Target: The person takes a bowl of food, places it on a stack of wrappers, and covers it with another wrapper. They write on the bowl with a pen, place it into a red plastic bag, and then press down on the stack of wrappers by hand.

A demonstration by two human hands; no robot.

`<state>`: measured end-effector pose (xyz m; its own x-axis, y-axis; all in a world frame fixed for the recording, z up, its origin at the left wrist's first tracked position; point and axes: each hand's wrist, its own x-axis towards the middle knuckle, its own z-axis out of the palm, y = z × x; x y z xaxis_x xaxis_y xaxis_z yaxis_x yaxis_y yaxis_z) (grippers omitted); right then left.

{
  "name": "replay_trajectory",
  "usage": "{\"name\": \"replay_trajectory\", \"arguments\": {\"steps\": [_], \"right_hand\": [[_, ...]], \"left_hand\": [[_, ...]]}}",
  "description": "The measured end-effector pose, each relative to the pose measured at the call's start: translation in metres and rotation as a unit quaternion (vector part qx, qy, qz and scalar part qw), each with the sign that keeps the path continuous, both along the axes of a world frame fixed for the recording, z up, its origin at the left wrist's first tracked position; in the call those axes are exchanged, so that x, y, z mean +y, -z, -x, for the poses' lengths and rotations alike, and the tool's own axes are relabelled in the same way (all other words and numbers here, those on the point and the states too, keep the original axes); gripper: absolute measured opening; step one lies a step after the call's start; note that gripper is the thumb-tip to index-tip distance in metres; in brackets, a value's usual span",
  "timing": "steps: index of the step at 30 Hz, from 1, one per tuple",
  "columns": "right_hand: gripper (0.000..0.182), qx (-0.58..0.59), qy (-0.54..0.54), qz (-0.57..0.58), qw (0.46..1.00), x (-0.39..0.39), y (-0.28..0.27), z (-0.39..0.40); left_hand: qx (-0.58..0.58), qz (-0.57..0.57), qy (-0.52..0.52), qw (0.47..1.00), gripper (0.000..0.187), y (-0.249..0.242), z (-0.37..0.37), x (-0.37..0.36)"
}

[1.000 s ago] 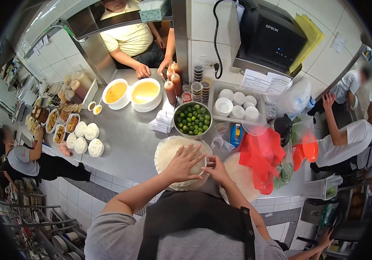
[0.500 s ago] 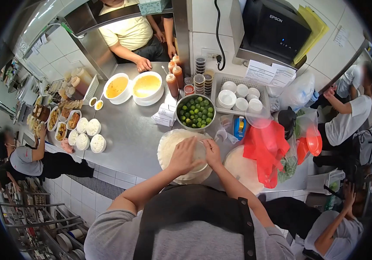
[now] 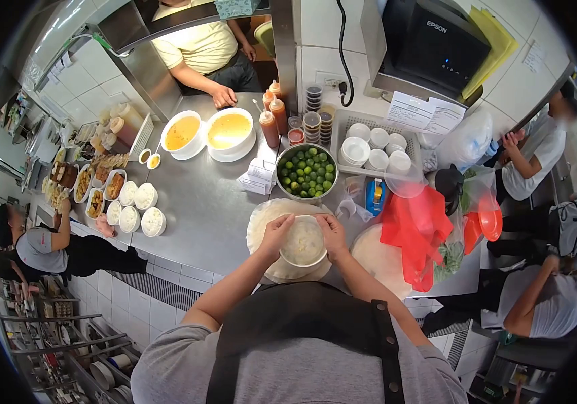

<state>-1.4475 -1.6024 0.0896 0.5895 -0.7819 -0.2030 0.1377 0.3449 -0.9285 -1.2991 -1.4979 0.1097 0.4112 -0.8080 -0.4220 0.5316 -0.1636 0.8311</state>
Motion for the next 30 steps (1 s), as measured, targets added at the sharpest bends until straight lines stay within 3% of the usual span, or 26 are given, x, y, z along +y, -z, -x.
{"name": "replay_trajectory", "arguments": {"steps": [4,6,13,16,18,22,24,25,27,28,30], "right_hand": [[0.022,-0.010,-0.018,-0.012,1.000,-0.004,0.003,0.001],[0.022,0.016,-0.019,0.048,0.999,-0.005,0.004,0.001],[0.020,0.044,-0.035,0.022,0.998,-0.007,0.005,0.001],[0.019,0.031,-0.015,0.067,0.997,-0.006,-0.002,0.001],[0.016,0.017,-0.054,0.071,0.996,-0.011,-0.007,0.003],[0.014,0.028,-0.078,0.067,0.994,-0.019,-0.007,0.003],[0.014,0.207,-0.073,0.348,0.911,-0.015,-0.030,0.008],[0.014,0.208,-0.072,0.349,0.911,-0.009,-0.043,0.011],[0.028,0.223,-0.018,0.531,0.817,0.008,-0.064,0.016],[0.028,0.223,-0.018,0.531,0.817,0.017,-0.063,0.019],[0.042,0.173,-0.016,0.483,0.858,0.034,-0.060,0.028]], "left_hand": [[0.014,-0.004,0.031,0.999,0.035,-0.009,-0.006,-0.002],[0.004,-0.008,0.096,0.995,0.035,-0.015,-0.011,-0.002],[-0.006,-0.009,0.100,0.995,0.033,-0.011,-0.011,-0.007],[-0.102,0.012,0.092,0.990,0.031,-0.007,-0.006,-0.006],[-0.359,0.060,0.070,0.929,0.032,-0.004,-0.006,-0.006],[-0.326,-0.066,0.145,0.932,0.031,-0.018,-0.016,-0.010],[-0.585,-0.002,0.137,0.799,0.032,-0.031,-0.015,-0.011],[-0.585,0.000,0.137,0.800,0.032,-0.041,-0.009,-0.010],[-0.666,0.050,0.140,0.731,0.050,-0.059,0.008,-0.005],[-0.666,0.050,0.140,0.731,0.050,-0.059,0.016,-0.001],[-0.737,0.006,0.247,0.629,0.067,-0.057,0.031,0.009]]}}
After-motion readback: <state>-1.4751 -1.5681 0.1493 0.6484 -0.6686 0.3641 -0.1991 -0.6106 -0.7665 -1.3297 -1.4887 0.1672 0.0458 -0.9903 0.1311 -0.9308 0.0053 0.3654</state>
